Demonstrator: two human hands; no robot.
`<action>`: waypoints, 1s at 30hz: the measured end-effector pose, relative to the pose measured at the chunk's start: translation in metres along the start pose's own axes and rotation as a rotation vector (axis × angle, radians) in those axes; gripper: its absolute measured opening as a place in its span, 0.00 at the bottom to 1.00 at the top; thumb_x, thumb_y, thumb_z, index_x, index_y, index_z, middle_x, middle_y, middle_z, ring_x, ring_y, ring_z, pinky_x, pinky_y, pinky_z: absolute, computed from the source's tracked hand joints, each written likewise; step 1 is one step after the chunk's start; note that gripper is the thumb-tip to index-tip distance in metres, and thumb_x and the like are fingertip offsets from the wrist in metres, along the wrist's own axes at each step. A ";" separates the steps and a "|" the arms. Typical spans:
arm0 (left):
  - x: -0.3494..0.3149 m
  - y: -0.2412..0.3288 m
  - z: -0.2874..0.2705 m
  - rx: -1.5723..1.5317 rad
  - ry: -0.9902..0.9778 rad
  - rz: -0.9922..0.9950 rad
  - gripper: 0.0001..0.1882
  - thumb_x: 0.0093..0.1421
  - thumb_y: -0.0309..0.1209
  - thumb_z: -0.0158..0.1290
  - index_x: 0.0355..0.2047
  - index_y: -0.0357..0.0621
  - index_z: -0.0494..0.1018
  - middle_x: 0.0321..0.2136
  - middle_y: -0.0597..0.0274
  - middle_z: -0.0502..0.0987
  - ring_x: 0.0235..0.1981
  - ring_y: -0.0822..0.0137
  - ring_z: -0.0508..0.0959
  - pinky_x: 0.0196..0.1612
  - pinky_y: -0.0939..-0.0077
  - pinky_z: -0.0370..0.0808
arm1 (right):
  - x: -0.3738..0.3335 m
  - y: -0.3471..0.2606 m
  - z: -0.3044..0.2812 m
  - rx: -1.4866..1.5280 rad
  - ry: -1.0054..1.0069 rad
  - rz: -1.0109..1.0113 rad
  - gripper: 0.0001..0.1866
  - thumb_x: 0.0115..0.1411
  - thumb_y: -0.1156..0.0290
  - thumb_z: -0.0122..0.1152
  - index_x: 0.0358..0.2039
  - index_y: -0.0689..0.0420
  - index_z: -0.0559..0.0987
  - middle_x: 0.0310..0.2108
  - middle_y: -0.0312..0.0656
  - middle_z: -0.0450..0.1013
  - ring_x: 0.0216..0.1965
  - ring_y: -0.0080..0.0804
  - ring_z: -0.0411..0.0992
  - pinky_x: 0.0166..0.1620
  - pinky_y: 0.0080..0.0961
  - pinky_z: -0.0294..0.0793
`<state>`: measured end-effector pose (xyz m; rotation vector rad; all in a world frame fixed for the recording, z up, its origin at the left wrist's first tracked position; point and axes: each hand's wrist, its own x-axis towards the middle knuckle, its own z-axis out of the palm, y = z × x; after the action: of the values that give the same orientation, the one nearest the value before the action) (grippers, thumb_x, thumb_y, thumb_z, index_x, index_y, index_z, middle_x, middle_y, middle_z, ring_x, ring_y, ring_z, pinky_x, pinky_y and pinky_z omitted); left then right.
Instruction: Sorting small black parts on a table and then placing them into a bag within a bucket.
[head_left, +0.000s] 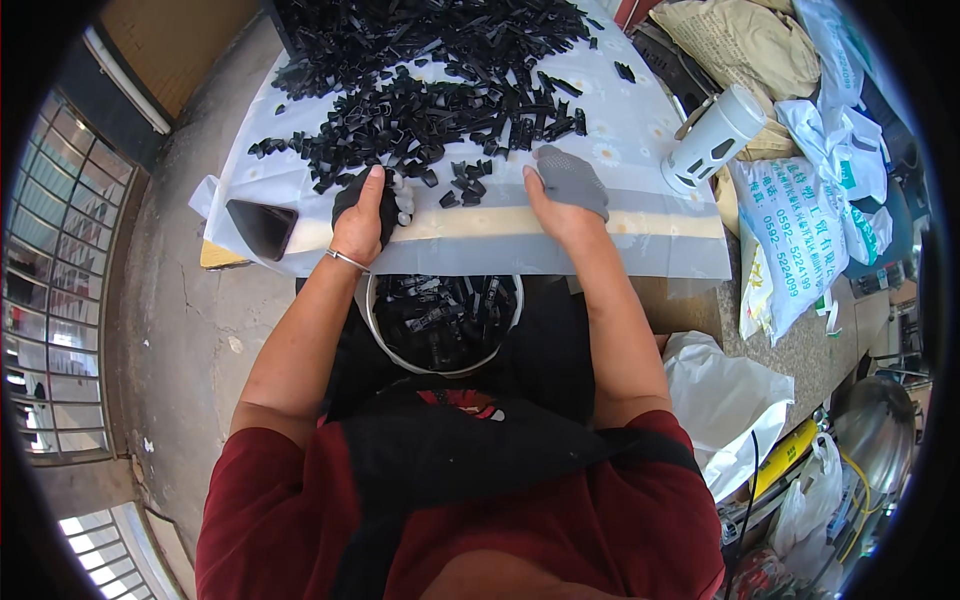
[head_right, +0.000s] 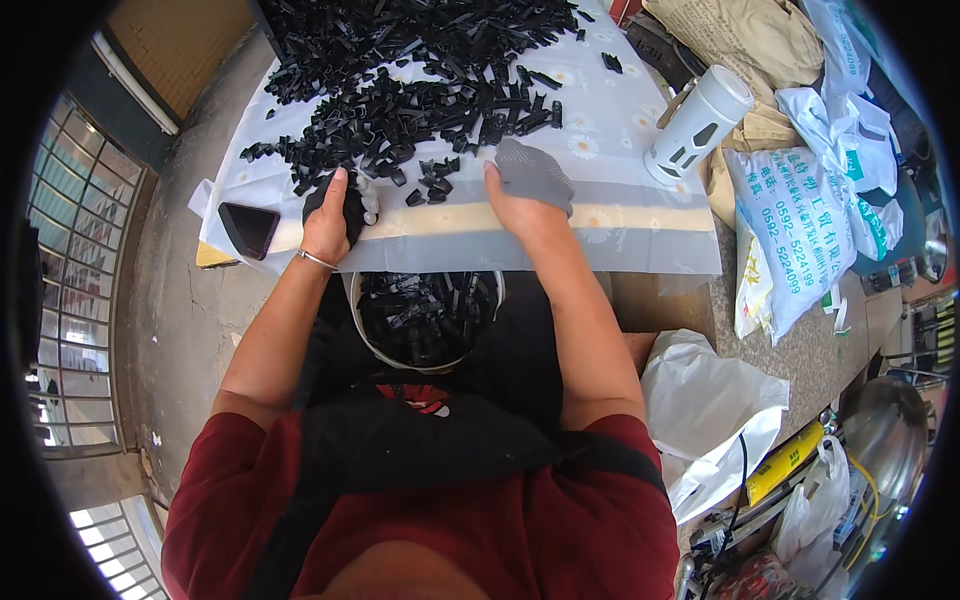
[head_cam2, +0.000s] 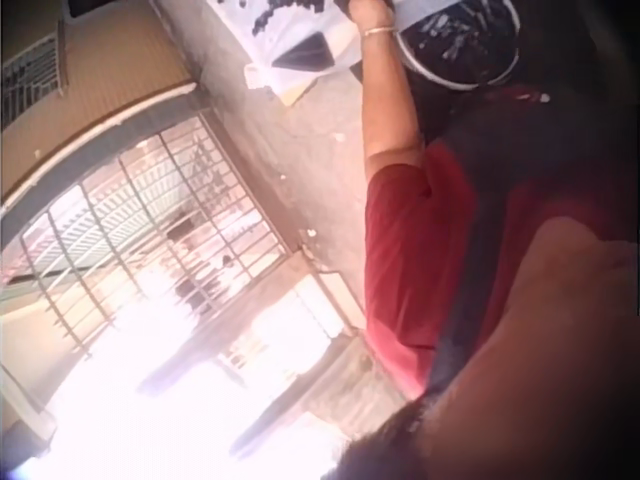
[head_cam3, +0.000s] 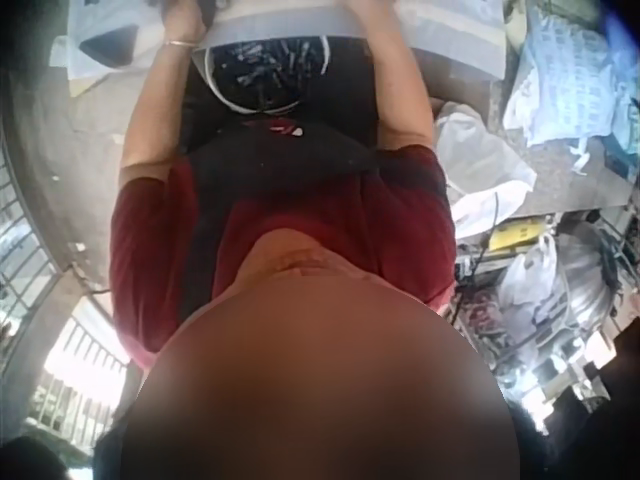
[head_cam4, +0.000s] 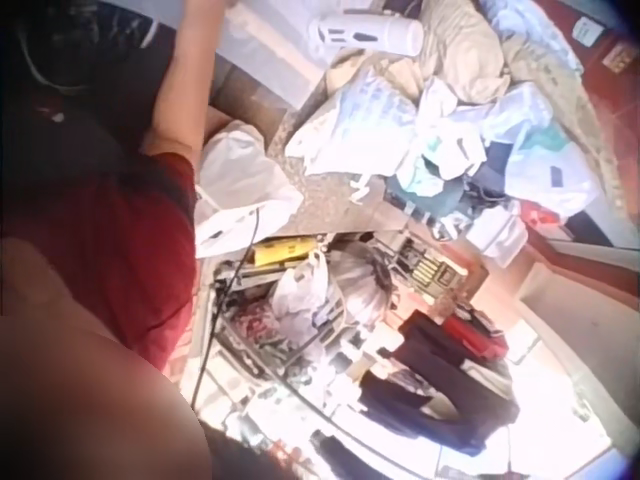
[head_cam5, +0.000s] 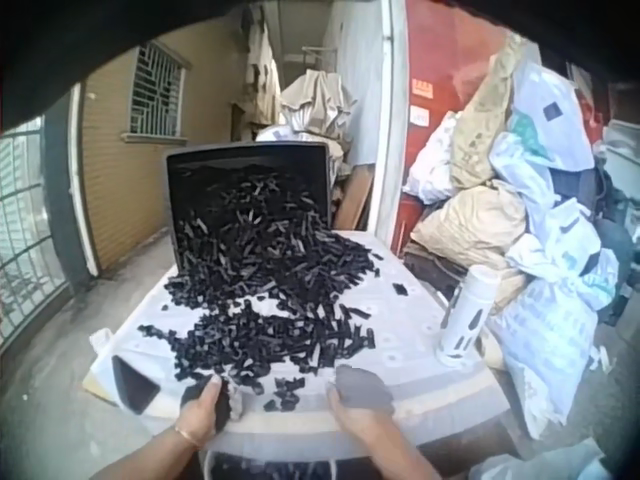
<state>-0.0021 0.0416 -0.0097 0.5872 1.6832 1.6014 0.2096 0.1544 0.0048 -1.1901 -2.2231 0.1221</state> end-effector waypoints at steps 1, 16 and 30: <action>0.015 -0.016 -0.007 -0.122 -0.150 0.030 0.22 0.59 0.49 0.43 0.30 0.41 0.73 0.24 0.64 0.75 0.22 0.73 0.71 0.28 0.81 0.68 | 0.018 -0.002 -0.001 -0.096 -0.115 0.049 0.16 0.54 0.58 0.50 0.36 0.56 0.74 0.37 0.48 0.71 0.40 0.46 0.69 0.42 0.38 0.68; 0.003 0.003 -0.003 0.019 -0.180 0.132 0.22 0.61 0.47 0.40 0.29 0.40 0.73 0.22 0.63 0.74 0.21 0.72 0.72 0.25 0.79 0.69 | 0.013 0.002 -0.003 -0.306 -0.248 0.114 0.12 0.52 0.65 0.50 0.34 0.58 0.72 0.32 0.48 0.71 0.37 0.48 0.69 0.41 0.41 0.69; -0.068 0.007 -0.029 0.351 -0.539 0.309 0.21 0.61 0.44 0.39 0.33 0.38 0.72 0.26 0.60 0.75 0.28 0.66 0.73 0.35 0.74 0.69 | -0.088 -0.079 -0.053 0.459 -0.110 -0.328 0.09 0.53 0.69 0.54 0.35 0.57 0.74 0.29 0.43 0.71 0.30 0.41 0.68 0.34 0.31 0.66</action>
<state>0.0178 -0.0279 0.0096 1.3778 1.5050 1.1888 0.2182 0.0281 0.0343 -0.5784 -2.2821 0.5415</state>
